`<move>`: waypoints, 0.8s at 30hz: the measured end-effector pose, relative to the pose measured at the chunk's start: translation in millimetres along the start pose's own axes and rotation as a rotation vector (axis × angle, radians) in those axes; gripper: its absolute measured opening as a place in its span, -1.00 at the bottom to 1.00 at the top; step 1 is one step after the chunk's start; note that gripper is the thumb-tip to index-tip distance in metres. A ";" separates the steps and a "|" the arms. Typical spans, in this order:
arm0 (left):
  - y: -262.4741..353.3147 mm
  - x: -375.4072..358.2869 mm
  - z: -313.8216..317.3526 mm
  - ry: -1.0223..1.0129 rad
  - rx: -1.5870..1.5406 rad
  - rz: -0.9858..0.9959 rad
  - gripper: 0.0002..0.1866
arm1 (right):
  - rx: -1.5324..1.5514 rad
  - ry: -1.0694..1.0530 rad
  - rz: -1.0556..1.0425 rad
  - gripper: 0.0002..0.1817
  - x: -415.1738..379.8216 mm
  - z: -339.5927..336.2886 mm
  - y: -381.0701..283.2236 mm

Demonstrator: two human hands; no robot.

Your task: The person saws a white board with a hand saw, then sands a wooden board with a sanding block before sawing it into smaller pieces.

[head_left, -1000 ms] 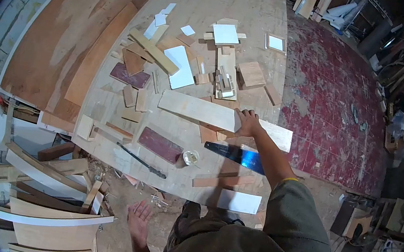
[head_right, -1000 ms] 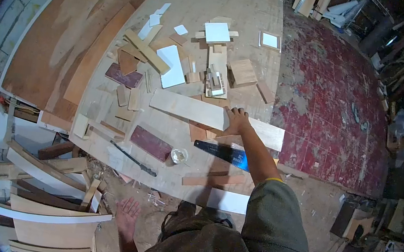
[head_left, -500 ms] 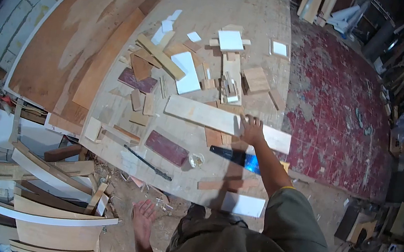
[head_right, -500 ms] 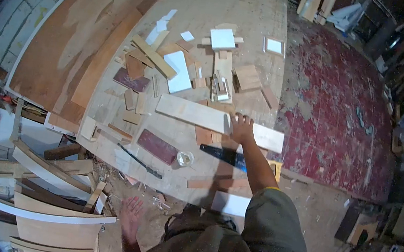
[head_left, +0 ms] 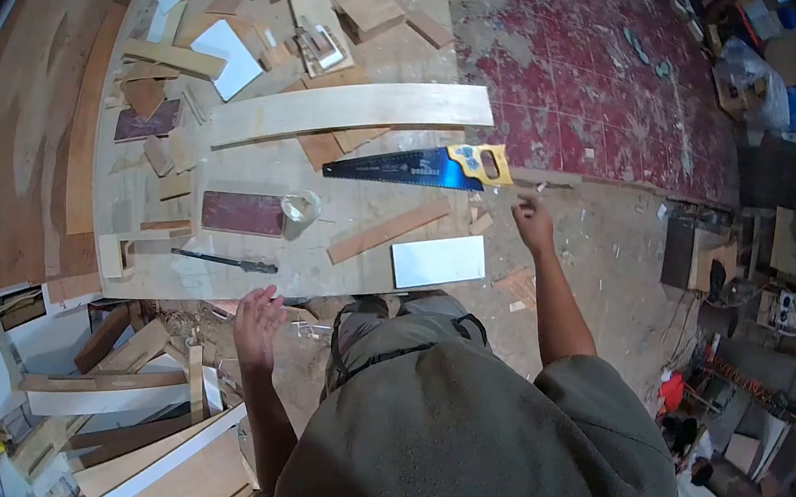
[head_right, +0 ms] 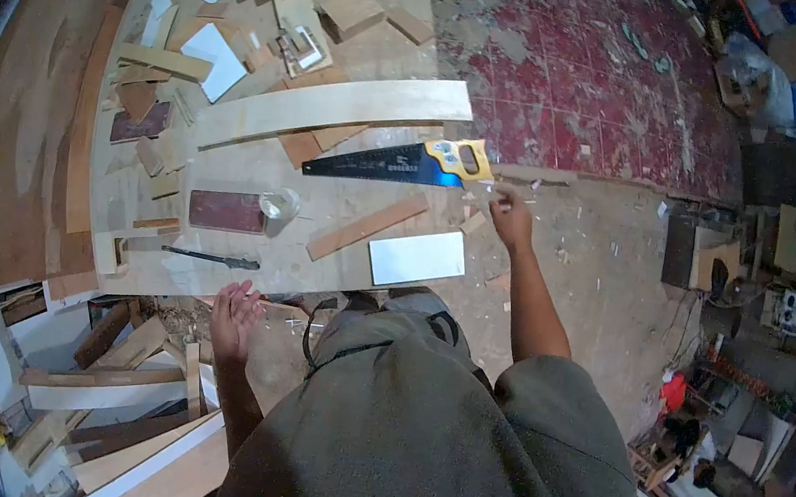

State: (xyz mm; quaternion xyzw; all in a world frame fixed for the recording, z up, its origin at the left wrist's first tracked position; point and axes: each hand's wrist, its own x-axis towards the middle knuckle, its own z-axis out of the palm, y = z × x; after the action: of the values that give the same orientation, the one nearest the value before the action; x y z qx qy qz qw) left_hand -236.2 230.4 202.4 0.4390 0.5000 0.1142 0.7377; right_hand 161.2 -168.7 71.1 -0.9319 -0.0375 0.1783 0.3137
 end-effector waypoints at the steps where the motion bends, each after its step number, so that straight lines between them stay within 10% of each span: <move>1: 0.3 2.4 5.1 -0.009 0.004 0.000 -0.48 | -0.052 -0.016 0.054 -0.47 -12.0 6.0 24.3; 8: 1.9 6.2 56.9 -0.131 0.092 0.016 -0.49 | 0.089 -0.219 0.201 -0.21 -88.3 70.2 46.3; 19: -13.0 -0.6 97.8 -0.241 0.656 0.238 -0.66 | 0.443 -0.272 -0.084 -0.49 -111.8 46.9 -43.2; 24: -3.2 -39.0 147.6 -0.453 1.010 0.612 -0.09 | 0.163 -0.265 -0.399 -0.66 -164.5 -12.6 -182.7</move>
State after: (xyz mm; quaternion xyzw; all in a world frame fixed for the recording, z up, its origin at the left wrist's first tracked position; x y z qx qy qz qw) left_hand -131.8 126.1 241.8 0.8695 0.1754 -0.0257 0.4611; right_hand 19.8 -59.5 240.4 -0.8461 -0.2472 0.2359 0.4090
